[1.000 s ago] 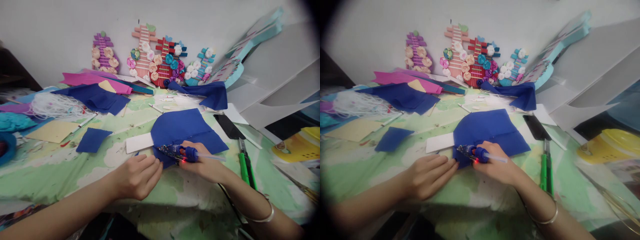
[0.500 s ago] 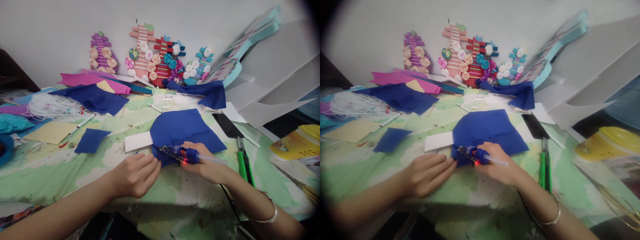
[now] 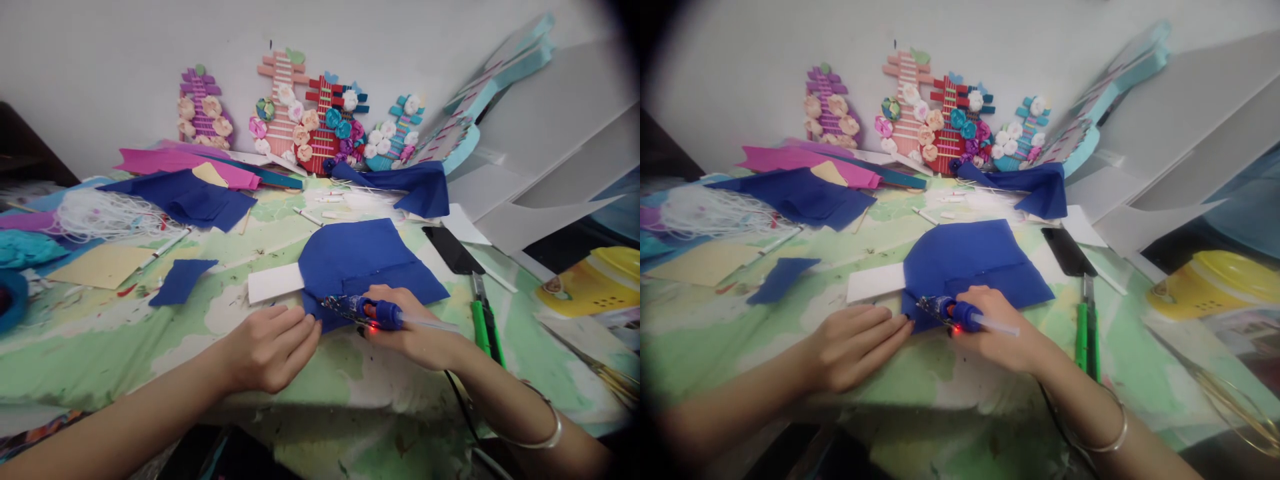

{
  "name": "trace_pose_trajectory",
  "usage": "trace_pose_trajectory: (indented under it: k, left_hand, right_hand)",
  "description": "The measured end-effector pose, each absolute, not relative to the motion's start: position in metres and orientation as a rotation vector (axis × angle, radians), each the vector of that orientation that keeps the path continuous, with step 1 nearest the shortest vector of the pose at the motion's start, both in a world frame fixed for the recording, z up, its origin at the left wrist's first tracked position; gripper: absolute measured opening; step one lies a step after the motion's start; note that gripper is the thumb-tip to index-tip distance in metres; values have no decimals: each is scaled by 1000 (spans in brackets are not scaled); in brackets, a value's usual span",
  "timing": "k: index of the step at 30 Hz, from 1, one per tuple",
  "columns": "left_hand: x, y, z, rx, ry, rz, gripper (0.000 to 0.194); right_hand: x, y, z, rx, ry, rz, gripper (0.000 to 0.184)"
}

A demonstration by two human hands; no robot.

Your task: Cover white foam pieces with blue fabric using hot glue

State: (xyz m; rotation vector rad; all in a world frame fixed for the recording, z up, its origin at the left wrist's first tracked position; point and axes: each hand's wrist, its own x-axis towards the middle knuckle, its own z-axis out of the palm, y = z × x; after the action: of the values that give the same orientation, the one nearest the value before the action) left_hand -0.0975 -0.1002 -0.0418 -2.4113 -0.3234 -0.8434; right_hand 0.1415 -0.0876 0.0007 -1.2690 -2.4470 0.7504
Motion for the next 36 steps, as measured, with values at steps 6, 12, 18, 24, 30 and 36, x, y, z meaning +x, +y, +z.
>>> trace_pose_trajectory:
  k: [6, 12, 18, 24, 30, 36]
  left_hand:
    - [-97, -100, -40, -2365, -327, -892, 17]
    - [-98, -99, -45, -2387, -333, -884, 18]
    - [-99, -97, -54, -2362, -357, -954, 18]
    - [-100, -97, -52, -2348, -360, -953, 17]
    - [-100, -96, -53, -2339, -366, -957, 16]
    - [-99, -97, -52, -2332, -366, -969, 16]
  right_hand:
    - [150, -91, 1, -1254, -2483, 788, 11]
    - [163, -100, 0, -1301, -2444, 767, 4]
    - [170, -105, 5, -1292, -2427, 868, 12]
    - [180, -110, 6, -1290, -2431, 862, 13]
    - [188, -113, 5, -1310, -2408, 860, 16]
    - [192, -118, 9, -1313, -2416, 834, 21]
